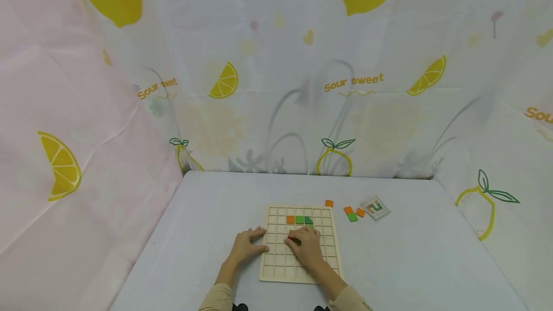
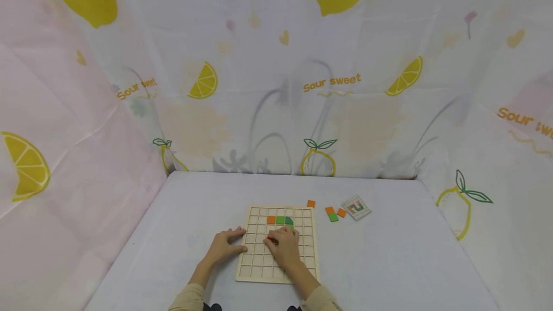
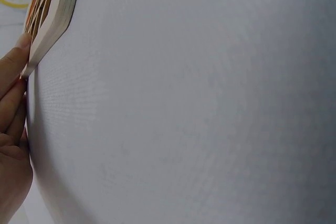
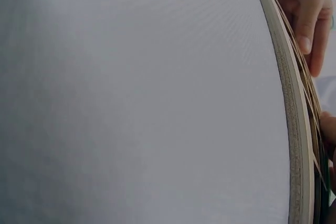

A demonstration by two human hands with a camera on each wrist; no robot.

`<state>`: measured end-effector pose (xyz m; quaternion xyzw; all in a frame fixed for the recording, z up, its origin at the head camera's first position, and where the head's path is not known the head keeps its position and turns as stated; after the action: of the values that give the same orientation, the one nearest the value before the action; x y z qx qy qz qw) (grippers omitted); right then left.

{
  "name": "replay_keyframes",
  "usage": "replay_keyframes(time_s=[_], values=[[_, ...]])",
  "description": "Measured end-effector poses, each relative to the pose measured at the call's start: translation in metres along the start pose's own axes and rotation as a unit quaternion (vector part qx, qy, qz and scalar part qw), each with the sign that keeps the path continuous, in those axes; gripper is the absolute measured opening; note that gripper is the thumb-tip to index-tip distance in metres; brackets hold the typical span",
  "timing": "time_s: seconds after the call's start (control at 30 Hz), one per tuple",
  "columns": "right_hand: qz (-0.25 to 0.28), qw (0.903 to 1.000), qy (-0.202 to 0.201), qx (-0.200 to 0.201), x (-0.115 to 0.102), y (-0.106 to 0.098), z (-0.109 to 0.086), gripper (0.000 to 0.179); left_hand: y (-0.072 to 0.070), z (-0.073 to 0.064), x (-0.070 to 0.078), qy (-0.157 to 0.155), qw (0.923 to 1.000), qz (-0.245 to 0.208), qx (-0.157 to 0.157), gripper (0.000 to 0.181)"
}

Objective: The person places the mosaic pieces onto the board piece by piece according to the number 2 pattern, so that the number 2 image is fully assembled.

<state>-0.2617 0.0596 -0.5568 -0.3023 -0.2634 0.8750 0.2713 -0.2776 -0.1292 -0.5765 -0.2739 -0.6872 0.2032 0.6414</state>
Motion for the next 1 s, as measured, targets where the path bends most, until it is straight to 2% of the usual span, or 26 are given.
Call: replay_keyframes(time_s=[0.3, 0.4, 0.5, 0.63, 1.0], values=[[0.072, 0.9973, -0.009, 0.008, 0.008, -0.005, 0.000, 0.017, 0.000, 0.000, -0.002, -0.013, 0.9999, -0.010, -0.001, 0.055], [0.100, 0.9949, -0.005, -0.011, 0.011, -0.006, 0.000, 0.017, 0.000, 0.000, 0.000, -0.006, 1.0000, -0.007, -0.001, 0.054], [0.131, 0.9902, 0.010, -0.049, 0.014, -0.008, 0.002, 0.016, 0.000, -0.001, 0.000, -0.005, 0.9999, -0.008, -0.002, 0.054], [0.144, 0.9872, 0.004, -0.069, 0.016, -0.011, 0.002, 0.015, 0.000, -0.001, 0.000, -0.008, 0.9999, -0.012, -0.003, 0.054], [0.132, 0.9903, -0.043, -0.014, 0.017, -0.012, -0.002, 0.016, 0.000, -0.001, 0.000, -0.010, 0.9999, -0.007, -0.003, 0.054]])
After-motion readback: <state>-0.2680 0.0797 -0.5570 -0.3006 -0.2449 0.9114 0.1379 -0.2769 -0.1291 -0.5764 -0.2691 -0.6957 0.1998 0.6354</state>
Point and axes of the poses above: each hand's wrist, its own z-axis towards the middle knuckle, its own y-axis out of the palm, x = y × z, the point moved 7 cm from there along z, towards the middle knuckle, and after that the axes turned 12 degrees about -y, right-handed, at the moved point
